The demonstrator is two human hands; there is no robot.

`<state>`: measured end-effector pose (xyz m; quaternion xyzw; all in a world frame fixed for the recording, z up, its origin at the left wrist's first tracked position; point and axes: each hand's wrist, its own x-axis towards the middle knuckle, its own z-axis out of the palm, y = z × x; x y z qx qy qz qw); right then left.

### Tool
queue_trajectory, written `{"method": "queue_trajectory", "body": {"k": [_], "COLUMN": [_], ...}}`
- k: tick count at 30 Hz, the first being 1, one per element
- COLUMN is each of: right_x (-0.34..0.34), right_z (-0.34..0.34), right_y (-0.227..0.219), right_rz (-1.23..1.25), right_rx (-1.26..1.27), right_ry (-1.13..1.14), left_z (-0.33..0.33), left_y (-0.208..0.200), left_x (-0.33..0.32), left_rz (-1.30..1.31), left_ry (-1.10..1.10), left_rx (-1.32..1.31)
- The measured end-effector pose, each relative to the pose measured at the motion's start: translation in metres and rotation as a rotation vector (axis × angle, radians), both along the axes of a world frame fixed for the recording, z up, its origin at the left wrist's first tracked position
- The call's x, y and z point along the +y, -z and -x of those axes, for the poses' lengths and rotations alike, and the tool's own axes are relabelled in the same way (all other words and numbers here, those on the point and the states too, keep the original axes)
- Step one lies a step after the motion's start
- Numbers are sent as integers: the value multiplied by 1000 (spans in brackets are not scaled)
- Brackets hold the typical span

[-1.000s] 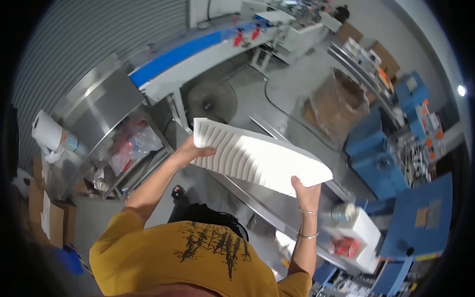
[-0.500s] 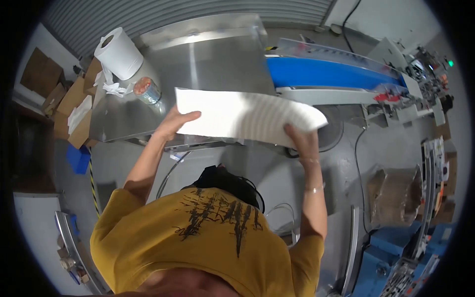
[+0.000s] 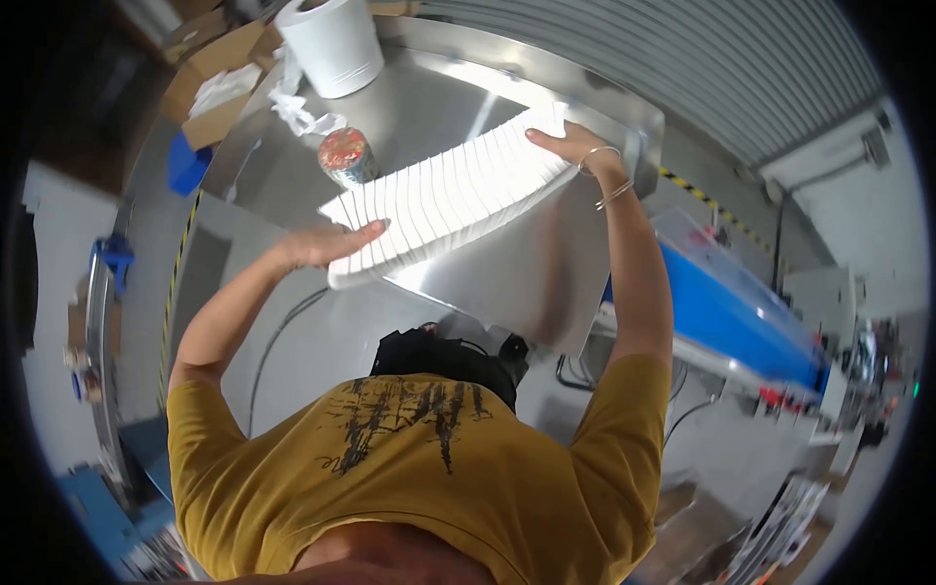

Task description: Operating industrial paper processing machinery and organizing stacks of paper products.

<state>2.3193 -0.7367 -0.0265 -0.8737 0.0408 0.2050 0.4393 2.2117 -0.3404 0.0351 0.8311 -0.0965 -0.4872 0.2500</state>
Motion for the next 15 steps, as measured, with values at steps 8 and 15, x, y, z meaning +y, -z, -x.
{"method": "queue_trajectory", "body": {"k": [8,15], "right_x": [94,167], "right_z": [-73,-32], "right_y": [-33,-34], "right_rz": [434,377], "right_rx": [-280,-475], "right_ry": [-569,-1003], "left_z": [157,234], "left_y": [60,94], "left_x": [-103,-211], "left_rz": [597,916], "left_ry": [-565,-893], "left_rx": [190,373]}}
